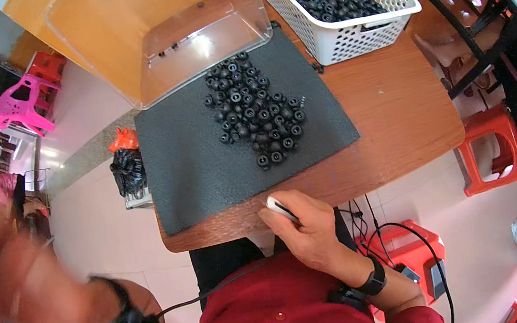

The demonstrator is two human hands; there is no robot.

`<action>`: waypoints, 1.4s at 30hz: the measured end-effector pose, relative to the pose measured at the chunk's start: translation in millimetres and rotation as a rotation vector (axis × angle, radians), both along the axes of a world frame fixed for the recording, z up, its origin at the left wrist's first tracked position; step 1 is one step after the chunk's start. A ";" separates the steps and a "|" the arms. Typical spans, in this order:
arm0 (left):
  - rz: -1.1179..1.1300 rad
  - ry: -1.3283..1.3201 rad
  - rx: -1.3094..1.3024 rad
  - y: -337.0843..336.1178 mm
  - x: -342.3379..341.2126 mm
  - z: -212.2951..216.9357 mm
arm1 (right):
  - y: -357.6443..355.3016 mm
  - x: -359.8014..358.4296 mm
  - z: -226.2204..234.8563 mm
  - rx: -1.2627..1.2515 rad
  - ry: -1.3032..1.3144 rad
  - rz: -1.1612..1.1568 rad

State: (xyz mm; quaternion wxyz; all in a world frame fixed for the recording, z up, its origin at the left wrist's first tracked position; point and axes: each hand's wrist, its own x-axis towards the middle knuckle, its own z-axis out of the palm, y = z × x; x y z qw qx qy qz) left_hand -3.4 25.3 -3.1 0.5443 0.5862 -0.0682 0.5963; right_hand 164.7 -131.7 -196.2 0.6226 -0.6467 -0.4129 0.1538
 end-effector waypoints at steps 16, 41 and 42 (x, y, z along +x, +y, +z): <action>0.505 1.129 0.464 102.9 132.4 -184.4 | -2.6 5.1 -6.0 -0.054 0.018 -0.020; 0.038 1.166 -0.181 102.9 85.6 -164.6 | -1.2 4.5 -5.8 0.011 0.027 -0.008; -0.056 1.098 -0.291 90.8 78.9 -156.9 | -1.5 4.8 -4.2 -0.001 0.050 0.000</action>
